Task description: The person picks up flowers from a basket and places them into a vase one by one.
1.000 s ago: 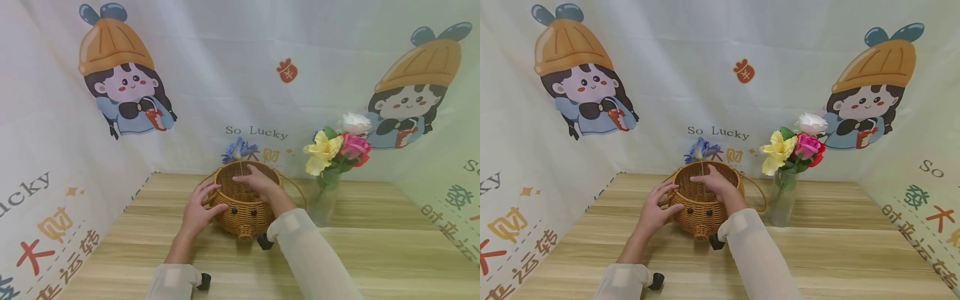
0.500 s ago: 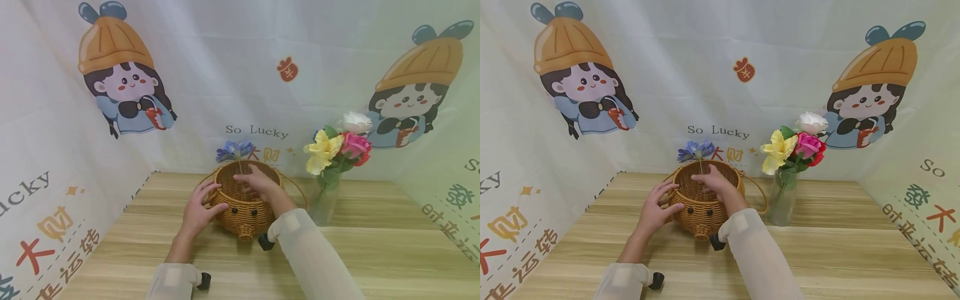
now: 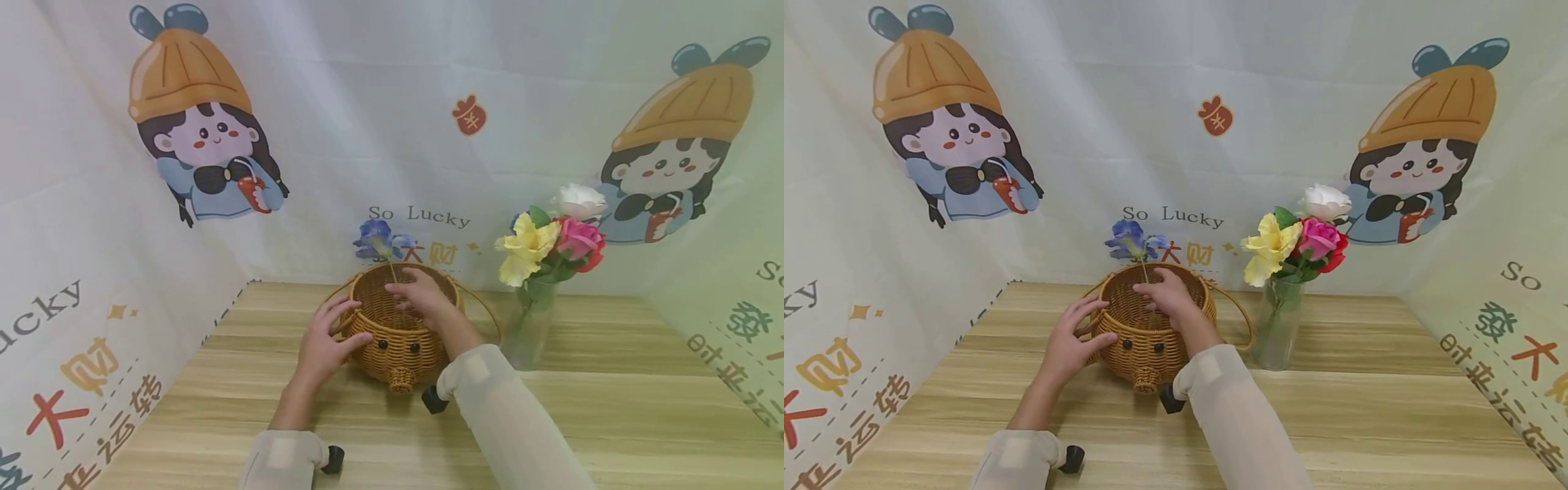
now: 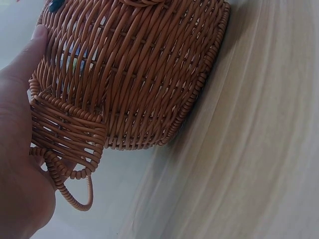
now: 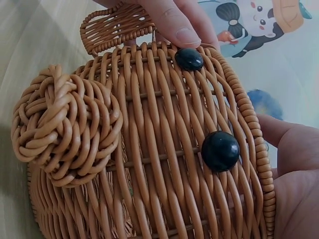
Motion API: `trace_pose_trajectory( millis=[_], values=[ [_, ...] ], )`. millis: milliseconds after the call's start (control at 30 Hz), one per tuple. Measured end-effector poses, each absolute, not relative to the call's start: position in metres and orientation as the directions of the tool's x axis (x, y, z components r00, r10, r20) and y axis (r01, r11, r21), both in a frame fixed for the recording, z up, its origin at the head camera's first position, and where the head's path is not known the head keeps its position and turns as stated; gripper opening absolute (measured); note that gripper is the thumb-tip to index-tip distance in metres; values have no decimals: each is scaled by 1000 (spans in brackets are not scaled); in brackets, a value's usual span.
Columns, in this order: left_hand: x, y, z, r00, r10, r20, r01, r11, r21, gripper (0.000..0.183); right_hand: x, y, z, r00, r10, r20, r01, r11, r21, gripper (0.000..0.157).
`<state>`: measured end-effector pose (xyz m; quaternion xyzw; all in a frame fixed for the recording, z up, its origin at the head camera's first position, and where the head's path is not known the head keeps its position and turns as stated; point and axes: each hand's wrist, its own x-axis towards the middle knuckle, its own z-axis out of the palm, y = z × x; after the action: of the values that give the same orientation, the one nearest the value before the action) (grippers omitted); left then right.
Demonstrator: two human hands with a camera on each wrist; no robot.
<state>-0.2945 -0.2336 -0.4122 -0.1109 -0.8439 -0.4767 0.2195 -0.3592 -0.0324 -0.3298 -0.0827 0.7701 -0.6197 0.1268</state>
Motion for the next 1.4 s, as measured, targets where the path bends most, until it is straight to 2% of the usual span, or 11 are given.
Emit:
trace_pose_trajectory(
  millis=[267, 633, 1033, 1400],
  values=[
    [-295, -234, -413, -889, -25, 458, 384, 505, 773, 59, -356, -32, -330, -968, -243, -57, 2, 221, -975, 61],
    [-297, -233, -413, -878, -23, 478, 397, 525, 753, 59, -356, -32, -330, -983, -182, 7, -53, 245, -968, 53],
    [-296, -233, -414, -877, -33, 480, 398, 511, 762, 58, -356, -33, -334, -988, -127, 90, -114, 202, -973, 34],
    [-295, -233, -414, -873, -32, 486, 400, 520, 755, 59, -353, -34, -335, -986, -63, 154, -163, 165, -973, 23]
  ],
)
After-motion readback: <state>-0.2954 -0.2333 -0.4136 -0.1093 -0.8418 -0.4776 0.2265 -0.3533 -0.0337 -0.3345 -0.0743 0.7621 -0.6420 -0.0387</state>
